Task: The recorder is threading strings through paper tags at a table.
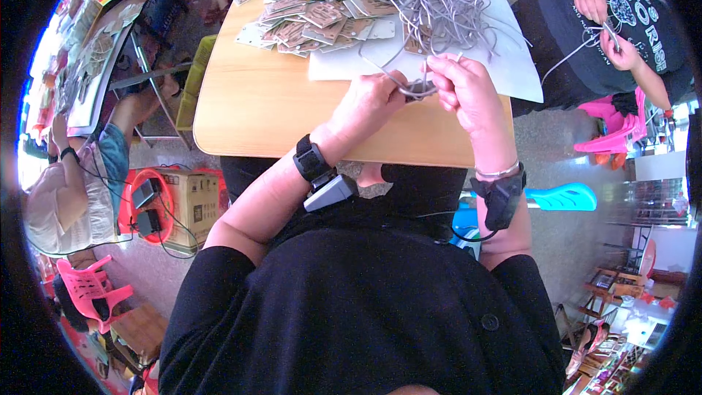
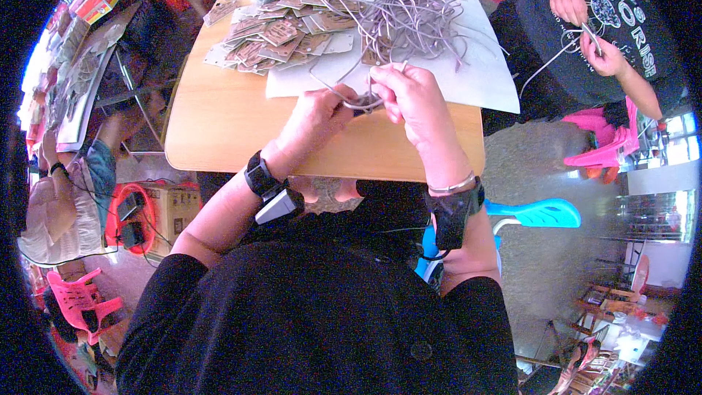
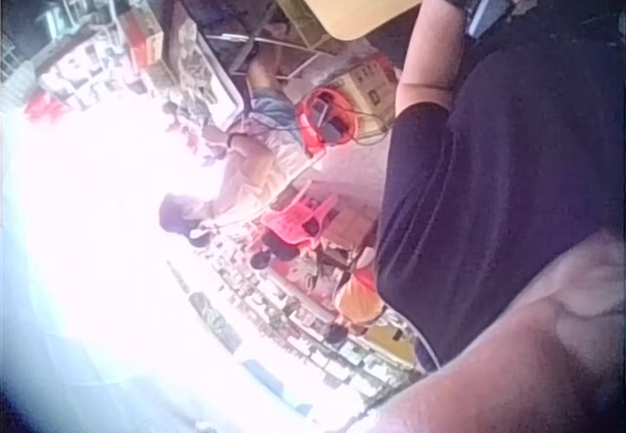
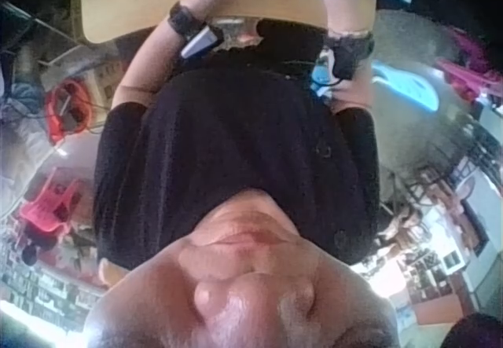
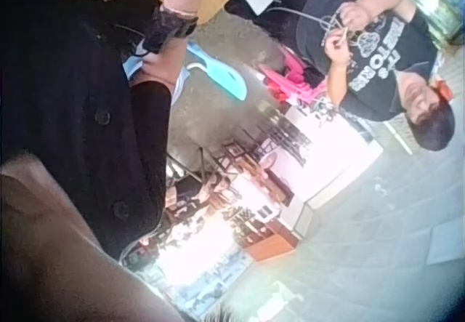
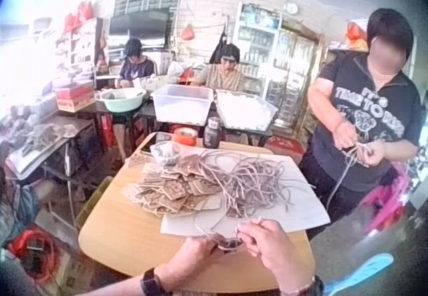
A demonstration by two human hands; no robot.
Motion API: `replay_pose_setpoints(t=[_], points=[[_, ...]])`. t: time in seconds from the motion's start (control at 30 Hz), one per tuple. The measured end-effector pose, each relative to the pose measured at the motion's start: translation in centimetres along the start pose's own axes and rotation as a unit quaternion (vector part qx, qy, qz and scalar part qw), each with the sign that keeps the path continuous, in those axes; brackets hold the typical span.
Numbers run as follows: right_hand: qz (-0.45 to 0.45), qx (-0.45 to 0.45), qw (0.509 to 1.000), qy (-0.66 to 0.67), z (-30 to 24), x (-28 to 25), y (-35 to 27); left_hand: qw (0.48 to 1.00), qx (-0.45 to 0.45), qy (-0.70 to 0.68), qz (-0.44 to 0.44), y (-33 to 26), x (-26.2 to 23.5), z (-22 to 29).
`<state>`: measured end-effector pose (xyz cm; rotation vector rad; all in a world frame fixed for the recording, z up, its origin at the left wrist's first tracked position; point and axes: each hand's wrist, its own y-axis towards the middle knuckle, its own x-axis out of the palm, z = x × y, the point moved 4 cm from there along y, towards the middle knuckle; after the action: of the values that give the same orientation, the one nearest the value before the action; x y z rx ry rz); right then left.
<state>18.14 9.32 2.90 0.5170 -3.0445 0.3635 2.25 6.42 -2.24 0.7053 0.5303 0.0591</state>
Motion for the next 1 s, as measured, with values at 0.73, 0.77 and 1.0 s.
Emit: replay_pose_setpoints(t=[0.73, 0.77, 1.0], points=[[0.165, -0.224, 0.954, -0.113, -5.1, -2.3, 0.3, 0.913, -0.158, -0.254, -0.276, 0.3, 0.2, 2.0], [0.171, -0.208, 0.956, -0.117, -4.0, -3.7, -0.5, 0.897, -0.201, -0.298, -0.257, 0.2, 0.2, 1.8], [0.057, -0.159, 0.976, -0.139, 4.2, -2.7, -4.3, 0.896, -0.246, -0.296, -0.222, 0.6, 0.3, 1.2]])
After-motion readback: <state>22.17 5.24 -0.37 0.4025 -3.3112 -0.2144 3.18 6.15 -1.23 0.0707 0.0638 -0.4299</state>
